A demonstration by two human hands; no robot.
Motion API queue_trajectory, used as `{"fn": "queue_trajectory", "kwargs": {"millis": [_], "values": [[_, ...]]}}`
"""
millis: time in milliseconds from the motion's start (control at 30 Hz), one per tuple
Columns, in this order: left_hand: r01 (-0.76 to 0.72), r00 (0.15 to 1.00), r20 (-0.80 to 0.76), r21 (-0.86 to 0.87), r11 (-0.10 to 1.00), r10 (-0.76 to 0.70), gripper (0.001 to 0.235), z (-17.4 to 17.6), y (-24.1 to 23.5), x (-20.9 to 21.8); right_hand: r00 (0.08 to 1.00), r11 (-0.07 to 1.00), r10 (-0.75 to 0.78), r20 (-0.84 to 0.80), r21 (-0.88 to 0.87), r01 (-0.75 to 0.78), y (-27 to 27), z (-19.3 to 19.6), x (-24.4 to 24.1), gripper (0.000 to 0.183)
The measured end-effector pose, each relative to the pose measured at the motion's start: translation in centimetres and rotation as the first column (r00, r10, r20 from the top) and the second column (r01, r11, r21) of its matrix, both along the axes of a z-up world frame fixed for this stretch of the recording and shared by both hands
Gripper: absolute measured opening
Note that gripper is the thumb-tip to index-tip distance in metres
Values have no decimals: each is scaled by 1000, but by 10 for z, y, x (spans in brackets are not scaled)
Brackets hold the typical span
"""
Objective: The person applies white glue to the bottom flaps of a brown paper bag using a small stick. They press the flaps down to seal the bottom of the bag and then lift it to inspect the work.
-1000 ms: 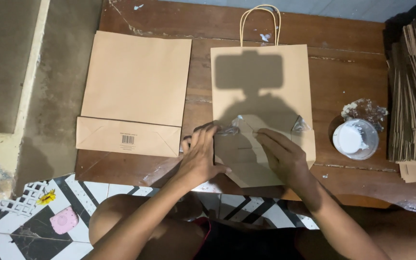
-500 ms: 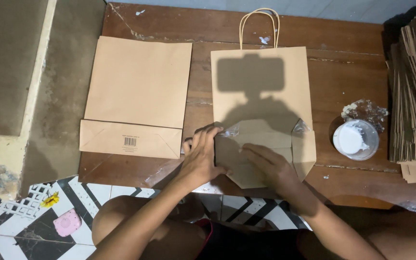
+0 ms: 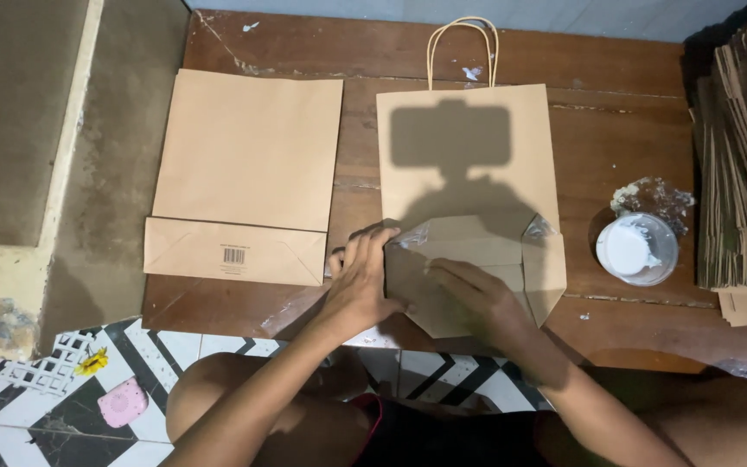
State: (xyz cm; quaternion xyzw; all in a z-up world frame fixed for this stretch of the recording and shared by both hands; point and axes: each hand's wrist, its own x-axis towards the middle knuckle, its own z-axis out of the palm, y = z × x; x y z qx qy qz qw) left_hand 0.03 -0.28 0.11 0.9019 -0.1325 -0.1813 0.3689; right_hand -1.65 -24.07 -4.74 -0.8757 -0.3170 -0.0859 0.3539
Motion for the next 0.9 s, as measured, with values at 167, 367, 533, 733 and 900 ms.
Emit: {"fn": "queue_trajectory", "kwargs": {"millis": [167,367,533,733,900], "values": [[7,1000,-13,20,1000,-7,109,2,-1,1,990,991,-131,44,33,130,-7,39,-3,21],[56,997,-70,154,986,-46,119,11,5,12,939,950,-280,198,198,242,-85,58,-19,16],[81,988,-145,244,967,-46,127,26,10,24,743,813,-558,370,63,579,-165,78,-40,11],[71,997,-49,146,987,-65,119,18,9,33,733,735,-667,131,-43,677,-195,71,-39,16],[50,981,-192,73,996,-36,104,27,1,37,764,754,-639,83,-125,645,-194,58,-35,19]]}}
